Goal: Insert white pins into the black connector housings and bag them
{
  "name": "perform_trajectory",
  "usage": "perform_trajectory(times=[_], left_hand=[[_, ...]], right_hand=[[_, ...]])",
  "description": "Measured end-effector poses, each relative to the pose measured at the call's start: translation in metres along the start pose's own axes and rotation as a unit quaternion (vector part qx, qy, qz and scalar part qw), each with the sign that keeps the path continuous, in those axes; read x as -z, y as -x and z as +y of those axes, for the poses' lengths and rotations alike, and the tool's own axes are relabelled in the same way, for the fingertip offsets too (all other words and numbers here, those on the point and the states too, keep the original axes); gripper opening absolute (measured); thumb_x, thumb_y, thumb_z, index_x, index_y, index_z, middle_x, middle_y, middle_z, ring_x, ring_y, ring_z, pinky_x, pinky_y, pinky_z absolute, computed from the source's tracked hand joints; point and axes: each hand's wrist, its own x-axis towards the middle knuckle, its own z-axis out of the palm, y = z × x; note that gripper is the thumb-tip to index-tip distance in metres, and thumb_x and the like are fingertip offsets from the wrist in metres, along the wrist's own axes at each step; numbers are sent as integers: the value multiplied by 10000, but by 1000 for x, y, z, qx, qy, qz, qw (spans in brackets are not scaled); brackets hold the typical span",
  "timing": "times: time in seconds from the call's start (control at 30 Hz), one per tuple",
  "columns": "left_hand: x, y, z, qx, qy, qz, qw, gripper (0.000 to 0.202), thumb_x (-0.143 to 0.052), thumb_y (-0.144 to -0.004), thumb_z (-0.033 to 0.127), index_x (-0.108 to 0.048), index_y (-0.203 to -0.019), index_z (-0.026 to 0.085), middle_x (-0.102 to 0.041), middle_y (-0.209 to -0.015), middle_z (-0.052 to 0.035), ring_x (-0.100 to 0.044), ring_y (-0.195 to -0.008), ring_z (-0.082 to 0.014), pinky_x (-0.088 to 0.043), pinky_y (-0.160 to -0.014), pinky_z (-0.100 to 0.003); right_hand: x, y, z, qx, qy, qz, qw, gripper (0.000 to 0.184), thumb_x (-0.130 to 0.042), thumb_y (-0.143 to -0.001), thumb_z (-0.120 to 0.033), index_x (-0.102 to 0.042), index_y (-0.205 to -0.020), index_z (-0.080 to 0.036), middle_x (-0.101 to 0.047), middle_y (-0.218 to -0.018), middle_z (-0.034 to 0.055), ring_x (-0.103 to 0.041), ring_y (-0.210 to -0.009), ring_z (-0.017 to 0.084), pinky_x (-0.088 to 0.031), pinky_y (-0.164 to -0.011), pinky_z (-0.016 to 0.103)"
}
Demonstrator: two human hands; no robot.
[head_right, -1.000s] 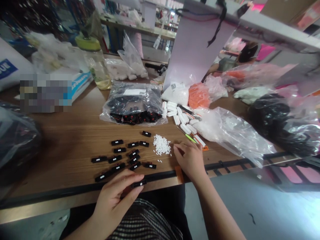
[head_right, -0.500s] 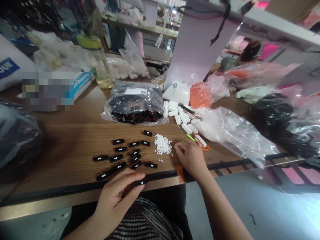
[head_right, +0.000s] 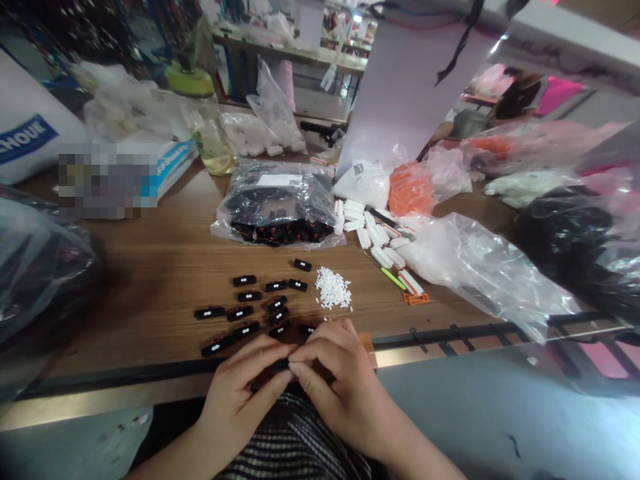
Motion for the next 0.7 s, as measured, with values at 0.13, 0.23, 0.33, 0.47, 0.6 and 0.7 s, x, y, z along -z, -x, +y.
perform_trajectory(times=[0.13,0.23,0.33,0.47,0.6,0.7], left_hand=[[1,0,1,3,-10,0,1000,315,-653,-879,82,-700,-1152,230,-717,-997,-38,-686,-897,-160,-579,-796,-267],[2,-1,2,9,-15,-7,1000,319,-652,-882,97,-705,-1166,233,-712,-971,-39,-682,-873,-163,-579,-769,-267],[2,-1,2,8,-13,-5,1000,307,-655,-883,106,-712,-1158,230,-711,-964,-40,-680,-865,-161,-577,-769,-264],[2,0,1,6,-21,-1,1000,317,-656,-873,93,-714,-1153,230,-712,-961,-36,-680,-865,-157,-574,-769,-255],[1,0,2,7,-16,-7,1000,322,-643,-874,79,-713,-1144,239,-710,-969,-33,-680,-874,-156,-575,-780,-258],[1,2,3,26,-3,0,1000,275,-650,-888,107,-712,-1111,255,-692,-957,-25,-670,-853,-143,-571,-737,-231]], right_hand=[[2,-2,-3,42,48,-11,998,176,-578,-929,-160,-680,-1018,-272,-661,-844,3,-584,-794,173,-412,-791,375],[5,-2,-6,69,99,-11,993,292,-579,-903,-132,-688,-1120,-296,-668,-831,3,-580,-766,180,-401,-774,386],[4,-1,-7,86,108,18,990,414,-607,-871,-118,-651,-1219,-339,-686,-824,-12,-585,-750,186,-400,-765,397],[-1,2,-10,102,123,27,987,468,-628,-840,-86,-636,-1222,-358,-695,-808,-20,-564,-727,191,-389,-770,420],[4,2,-8,103,115,11,988,433,-630,-827,-111,-651,-1199,-333,-693,-820,-8,-569,-731,192,-405,-742,409],[30,-10,17,22,129,50,990,236,-586,-885,-213,-702,-1070,-302,-709,-903,19,-620,-803,201,-452,-762,391]])
